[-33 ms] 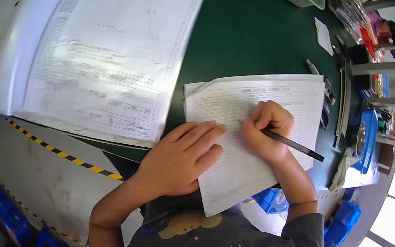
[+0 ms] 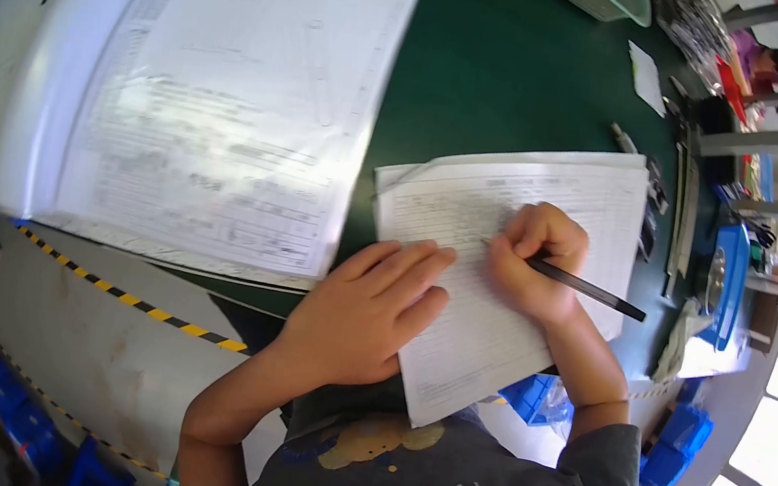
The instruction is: Measuring the diameter of metal rods with a micrometer and recording the data on an inspection sheet.
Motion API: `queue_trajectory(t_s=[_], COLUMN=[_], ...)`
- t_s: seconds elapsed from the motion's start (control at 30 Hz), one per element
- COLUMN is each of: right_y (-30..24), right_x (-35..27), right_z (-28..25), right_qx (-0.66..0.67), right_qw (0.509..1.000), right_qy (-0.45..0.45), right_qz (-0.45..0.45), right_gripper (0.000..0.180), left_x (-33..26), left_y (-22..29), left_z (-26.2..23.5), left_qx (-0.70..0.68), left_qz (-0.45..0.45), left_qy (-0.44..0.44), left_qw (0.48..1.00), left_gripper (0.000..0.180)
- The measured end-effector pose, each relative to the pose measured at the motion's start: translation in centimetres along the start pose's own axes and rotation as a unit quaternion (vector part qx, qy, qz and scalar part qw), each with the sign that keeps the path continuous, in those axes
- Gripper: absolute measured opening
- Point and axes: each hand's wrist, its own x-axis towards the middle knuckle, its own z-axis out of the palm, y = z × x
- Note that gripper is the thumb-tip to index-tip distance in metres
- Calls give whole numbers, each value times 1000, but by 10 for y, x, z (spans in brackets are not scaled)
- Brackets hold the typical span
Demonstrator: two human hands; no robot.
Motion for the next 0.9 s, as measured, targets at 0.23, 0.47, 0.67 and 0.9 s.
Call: queue_trajectory(t_s=[0.23,0.47,0.67,0.9], right_y=[-2,3,0,-3], right_x=[-1,1,1,3], right_z=[-2,-5,-5,-4], right_qx=[-3,4,-12,-34], right_qw=[1000,999,999,998], right_qy=[-13,-18,-33,-46], right_qz=[8,27,25,10], right_gripper=[32,31,31,34], left_x=[-1,0,1,2], left_y=[1,1,1,2], left_z=[0,0,-1,0], left_qx=[-3,5,17,13], left_qz=[-3,-7,-8,-11], left_qy=[10,-9,-21,-11], left_qw=[1000,1000,1000,1000], left_gripper=[36,35,37,37])
